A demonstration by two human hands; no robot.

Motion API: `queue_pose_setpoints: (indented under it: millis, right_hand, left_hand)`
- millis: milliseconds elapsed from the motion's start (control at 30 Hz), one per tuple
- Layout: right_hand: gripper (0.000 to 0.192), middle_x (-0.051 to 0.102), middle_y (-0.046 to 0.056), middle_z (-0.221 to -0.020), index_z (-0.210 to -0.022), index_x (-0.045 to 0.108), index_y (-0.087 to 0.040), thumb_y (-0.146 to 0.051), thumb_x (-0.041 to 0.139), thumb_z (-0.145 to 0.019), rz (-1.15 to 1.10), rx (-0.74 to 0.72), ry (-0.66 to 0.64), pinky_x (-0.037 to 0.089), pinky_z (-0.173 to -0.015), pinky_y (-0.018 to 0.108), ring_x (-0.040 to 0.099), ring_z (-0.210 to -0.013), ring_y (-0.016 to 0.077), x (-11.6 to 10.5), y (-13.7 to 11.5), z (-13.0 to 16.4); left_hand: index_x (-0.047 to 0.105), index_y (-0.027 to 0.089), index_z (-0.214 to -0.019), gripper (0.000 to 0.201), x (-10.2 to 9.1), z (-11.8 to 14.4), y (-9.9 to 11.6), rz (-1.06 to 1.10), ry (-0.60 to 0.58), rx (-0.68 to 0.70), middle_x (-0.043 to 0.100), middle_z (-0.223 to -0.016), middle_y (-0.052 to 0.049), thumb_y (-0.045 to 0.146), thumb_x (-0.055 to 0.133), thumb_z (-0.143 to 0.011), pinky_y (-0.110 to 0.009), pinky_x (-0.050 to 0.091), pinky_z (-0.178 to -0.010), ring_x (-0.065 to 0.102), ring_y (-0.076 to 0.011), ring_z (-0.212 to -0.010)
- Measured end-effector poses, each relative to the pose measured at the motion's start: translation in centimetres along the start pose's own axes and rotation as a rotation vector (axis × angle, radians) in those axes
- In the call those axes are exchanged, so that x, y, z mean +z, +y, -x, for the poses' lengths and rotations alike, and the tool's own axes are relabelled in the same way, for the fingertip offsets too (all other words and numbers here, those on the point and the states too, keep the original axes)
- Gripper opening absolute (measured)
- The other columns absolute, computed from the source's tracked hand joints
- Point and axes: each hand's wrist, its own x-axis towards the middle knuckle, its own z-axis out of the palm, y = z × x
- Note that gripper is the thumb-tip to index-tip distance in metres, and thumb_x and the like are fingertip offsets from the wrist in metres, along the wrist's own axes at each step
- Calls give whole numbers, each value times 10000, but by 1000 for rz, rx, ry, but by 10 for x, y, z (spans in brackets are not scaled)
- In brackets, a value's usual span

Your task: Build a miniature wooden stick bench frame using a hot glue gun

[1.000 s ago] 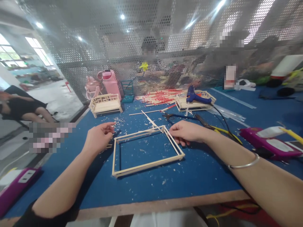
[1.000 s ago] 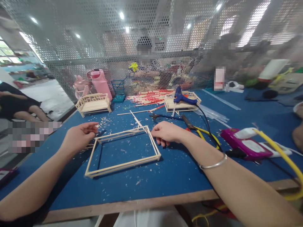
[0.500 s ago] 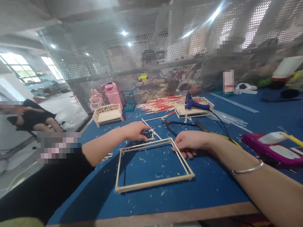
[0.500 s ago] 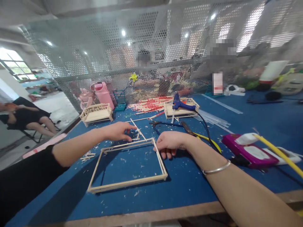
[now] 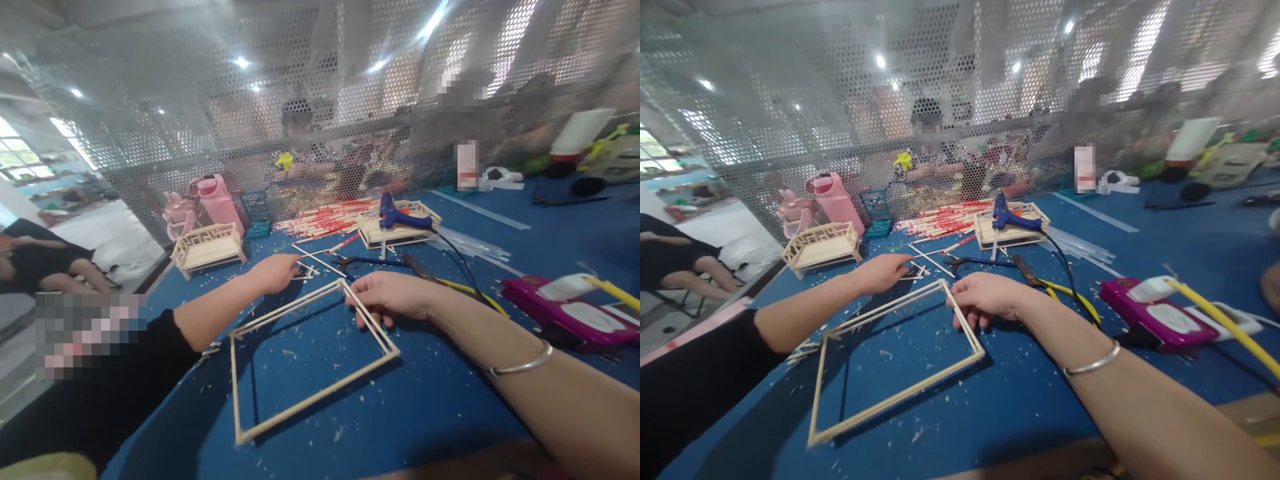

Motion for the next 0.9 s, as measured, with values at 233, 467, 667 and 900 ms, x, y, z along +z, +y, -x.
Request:
queue_pose_setpoints:
  millis: [233,467,667,900]
  right_hand:
    - [294,633,-15,-497,-755,578,-142,-355,744,-640,-292,-268,-16,223,-273,111,409,-303,19,5,-11,10]
    - [368,614,-51,-549,-900,588,-167,-347,777,-640,-450,-443,-205,248,-295,116,451,-336,22,20,-22,30]
    - [579,669,-10,-660,-1135,502,-180,-360,770,-654,-401,-478,-282,287,-331,145,552,-420,69,38,-38,42]
    - [706,647,-22,-664,-1320,441,-181,-336,729,-694,-218,-527,-337,291,-351,158,561,-454,67,64,-55,46]
  left_hand:
    - [604,136,-1176,427,-38,43,9,279,298,-66,691,-854,-57,130,505,-760,-293,496,-756,634,-176,-771]
    - [656,157,-980,303,-74,119,64,701,722,-111,649,-739,-32,381,542,-812,-260,459,-597,568,-140,-641]
    - [605,162,-919,571,-95,149,81,1042,168,-218,656,-752,-52,686,436,-770,-305,469,-628,606,-177,-697]
    - [495,168,-1198,701,-123,157,72,1241,-166,-396,657,-813,-38,437,765,-610,-298,436,-698,615,-173,-768]
